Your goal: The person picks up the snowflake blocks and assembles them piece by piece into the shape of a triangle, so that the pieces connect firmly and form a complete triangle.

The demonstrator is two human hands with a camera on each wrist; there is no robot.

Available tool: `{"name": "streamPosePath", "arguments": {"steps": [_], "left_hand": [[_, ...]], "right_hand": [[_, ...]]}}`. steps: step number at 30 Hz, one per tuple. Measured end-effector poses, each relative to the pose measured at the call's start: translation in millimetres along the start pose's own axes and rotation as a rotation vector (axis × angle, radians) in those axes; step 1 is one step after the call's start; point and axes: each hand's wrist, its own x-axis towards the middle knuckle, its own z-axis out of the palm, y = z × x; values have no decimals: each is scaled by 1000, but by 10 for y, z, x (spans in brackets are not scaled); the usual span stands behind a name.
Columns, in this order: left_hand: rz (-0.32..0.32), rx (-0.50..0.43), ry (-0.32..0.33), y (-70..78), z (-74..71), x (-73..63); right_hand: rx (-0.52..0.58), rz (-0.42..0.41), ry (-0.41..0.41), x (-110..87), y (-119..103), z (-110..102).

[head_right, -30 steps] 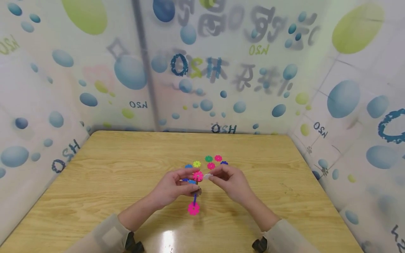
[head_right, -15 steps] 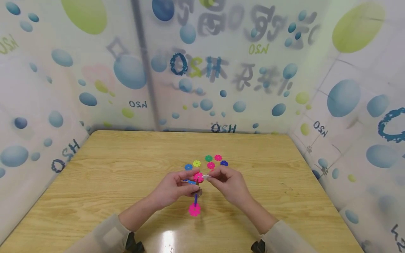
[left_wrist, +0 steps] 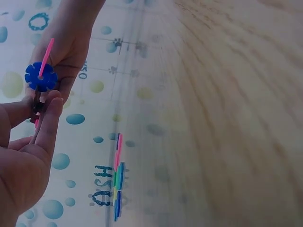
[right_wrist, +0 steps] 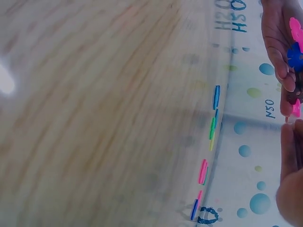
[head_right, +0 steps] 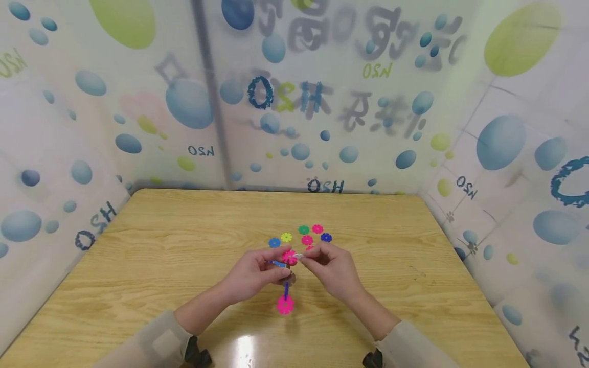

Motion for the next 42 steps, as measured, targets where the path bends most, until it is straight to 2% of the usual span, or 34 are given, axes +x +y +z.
{"name": "streamPosePath", "arguments": {"steps": [9,18,25,30,34,42], "left_hand": [[-4,-30,-4,-9,-18,-19],[-7,-41,0,-29,-31,-14],[-15,-91,21,-27,-51,-7],[-18,-99,24,-19,-59,-12],[-20,-105,25,-19,-62,-17],[-14,-97,18,-23,-62,-24]], "right_hand": [[19,47,-58,23,9,17],[-51,63,-107,43,22,-12],[-99,72,-146,121,125,-133],[-122,112,-139,215,238,-248],[-147,174,-139,315,341,-336],[-191,265,-150,628,598,-505]]}}
